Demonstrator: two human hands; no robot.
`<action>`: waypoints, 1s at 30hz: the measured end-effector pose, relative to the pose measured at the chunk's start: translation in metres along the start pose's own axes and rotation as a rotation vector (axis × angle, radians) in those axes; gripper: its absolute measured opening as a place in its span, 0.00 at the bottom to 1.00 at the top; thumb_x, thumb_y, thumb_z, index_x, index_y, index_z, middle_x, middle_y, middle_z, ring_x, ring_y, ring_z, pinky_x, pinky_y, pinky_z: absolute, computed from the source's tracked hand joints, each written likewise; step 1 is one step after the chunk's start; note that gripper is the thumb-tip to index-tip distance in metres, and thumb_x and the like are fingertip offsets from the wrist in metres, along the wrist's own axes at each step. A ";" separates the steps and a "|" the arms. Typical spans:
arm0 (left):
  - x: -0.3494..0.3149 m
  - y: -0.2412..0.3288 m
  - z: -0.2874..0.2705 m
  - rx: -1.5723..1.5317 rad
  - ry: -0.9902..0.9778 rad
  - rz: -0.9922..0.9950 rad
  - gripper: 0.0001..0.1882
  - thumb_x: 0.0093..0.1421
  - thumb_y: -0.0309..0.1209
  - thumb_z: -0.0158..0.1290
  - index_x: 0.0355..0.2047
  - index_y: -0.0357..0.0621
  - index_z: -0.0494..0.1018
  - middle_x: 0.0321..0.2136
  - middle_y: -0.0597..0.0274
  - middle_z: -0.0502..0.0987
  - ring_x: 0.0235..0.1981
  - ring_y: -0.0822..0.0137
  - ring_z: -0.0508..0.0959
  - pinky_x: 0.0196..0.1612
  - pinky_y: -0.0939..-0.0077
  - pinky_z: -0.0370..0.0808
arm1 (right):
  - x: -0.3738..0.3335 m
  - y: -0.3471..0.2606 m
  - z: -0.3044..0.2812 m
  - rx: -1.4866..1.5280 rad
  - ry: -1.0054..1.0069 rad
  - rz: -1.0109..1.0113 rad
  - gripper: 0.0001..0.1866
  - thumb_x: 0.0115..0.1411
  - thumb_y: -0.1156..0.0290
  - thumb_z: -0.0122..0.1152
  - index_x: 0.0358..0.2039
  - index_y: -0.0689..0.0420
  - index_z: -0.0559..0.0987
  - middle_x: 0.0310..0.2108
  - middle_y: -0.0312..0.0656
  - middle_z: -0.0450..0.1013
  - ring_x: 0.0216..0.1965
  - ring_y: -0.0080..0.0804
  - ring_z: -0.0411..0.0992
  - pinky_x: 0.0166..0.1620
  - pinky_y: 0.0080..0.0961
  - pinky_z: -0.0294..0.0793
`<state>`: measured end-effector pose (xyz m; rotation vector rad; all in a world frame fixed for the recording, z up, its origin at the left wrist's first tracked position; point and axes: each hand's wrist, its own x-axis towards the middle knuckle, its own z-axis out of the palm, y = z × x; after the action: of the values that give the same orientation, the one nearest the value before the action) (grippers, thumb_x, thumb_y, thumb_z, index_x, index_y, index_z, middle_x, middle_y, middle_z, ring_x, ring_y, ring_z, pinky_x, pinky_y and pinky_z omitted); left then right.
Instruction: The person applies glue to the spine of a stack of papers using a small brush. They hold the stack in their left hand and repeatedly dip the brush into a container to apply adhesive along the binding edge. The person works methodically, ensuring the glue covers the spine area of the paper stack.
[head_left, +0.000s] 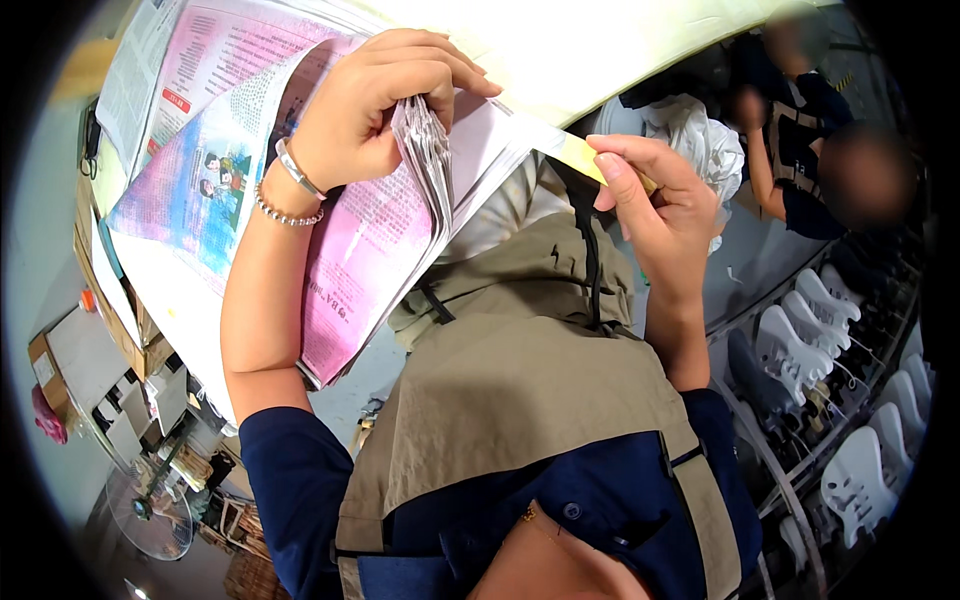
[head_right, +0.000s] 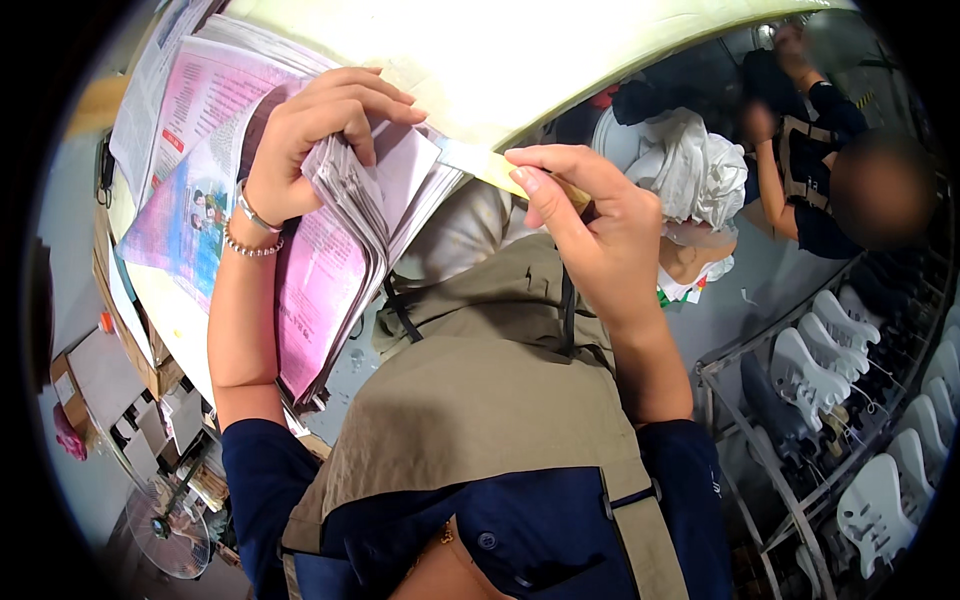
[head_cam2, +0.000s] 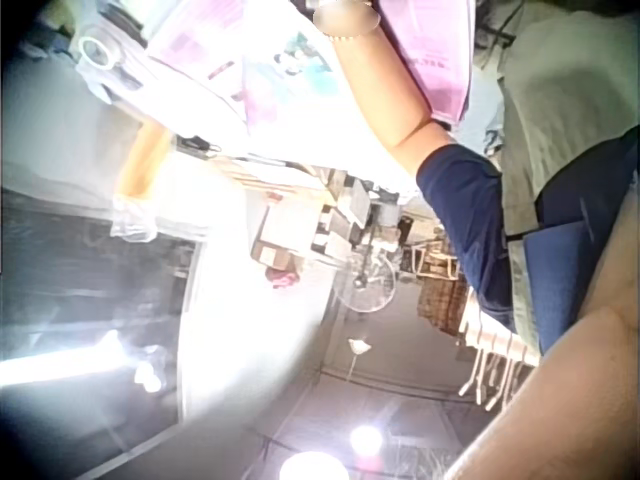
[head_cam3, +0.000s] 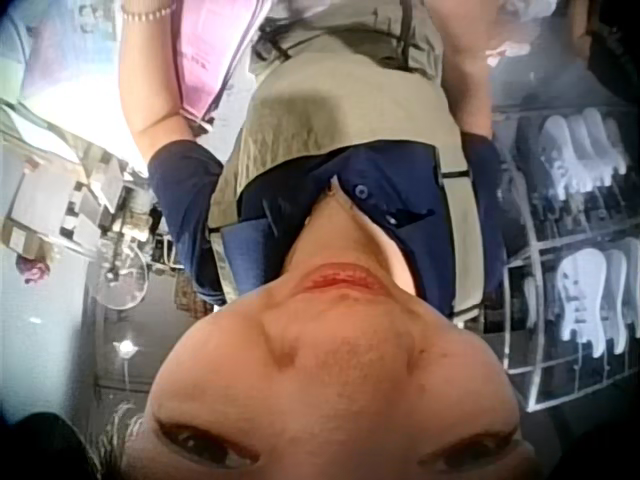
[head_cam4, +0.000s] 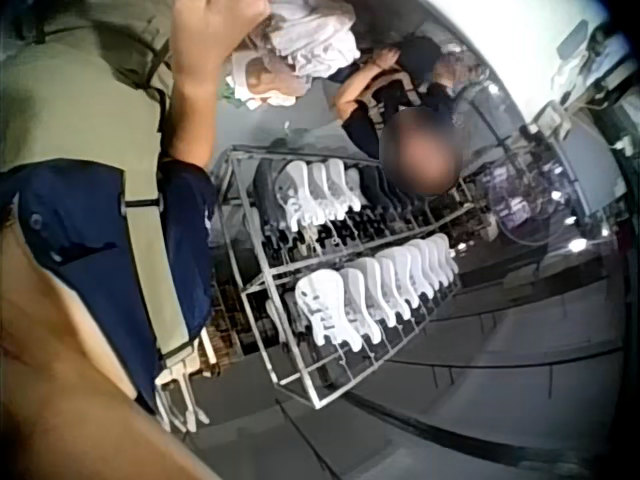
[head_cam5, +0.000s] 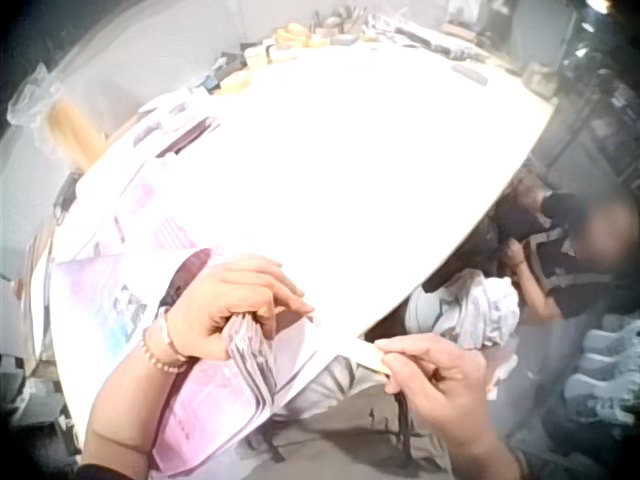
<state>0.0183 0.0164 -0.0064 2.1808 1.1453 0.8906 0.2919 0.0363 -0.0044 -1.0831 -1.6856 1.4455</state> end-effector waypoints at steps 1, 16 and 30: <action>0.000 0.001 -0.001 0.001 0.002 -0.005 0.22 0.49 0.52 0.51 0.16 0.46 0.66 0.39 0.52 0.82 0.44 0.53 0.79 0.56 0.57 0.68 | 0.000 0.000 0.000 -0.003 0.000 -0.001 0.07 0.60 0.76 0.60 0.38 0.62 0.82 0.26 0.34 0.76 0.23 0.13 0.70 0.25 0.10 0.63; -0.005 0.005 -0.004 0.163 -0.008 0.014 0.18 0.47 0.49 0.52 0.17 0.46 0.69 0.39 0.56 0.82 0.44 0.56 0.80 0.55 0.59 0.68 | 0.001 -0.003 0.006 -0.054 0.012 0.050 0.07 0.61 0.75 0.60 0.38 0.61 0.82 0.25 0.34 0.76 0.22 0.13 0.70 0.24 0.12 0.62; -0.008 -0.001 -0.006 0.219 -0.010 0.115 0.25 0.51 0.54 0.49 0.18 0.43 0.69 0.36 0.53 0.81 0.35 0.56 0.79 0.47 0.61 0.72 | 0.001 -0.002 0.012 -0.034 0.018 0.066 0.07 0.61 0.74 0.60 0.38 0.60 0.82 0.22 0.33 0.75 0.22 0.13 0.71 0.23 0.12 0.61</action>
<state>0.0102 0.0106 -0.0057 2.4465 1.1693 0.8339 0.2808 0.0315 -0.0043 -1.1768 -1.6819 1.4477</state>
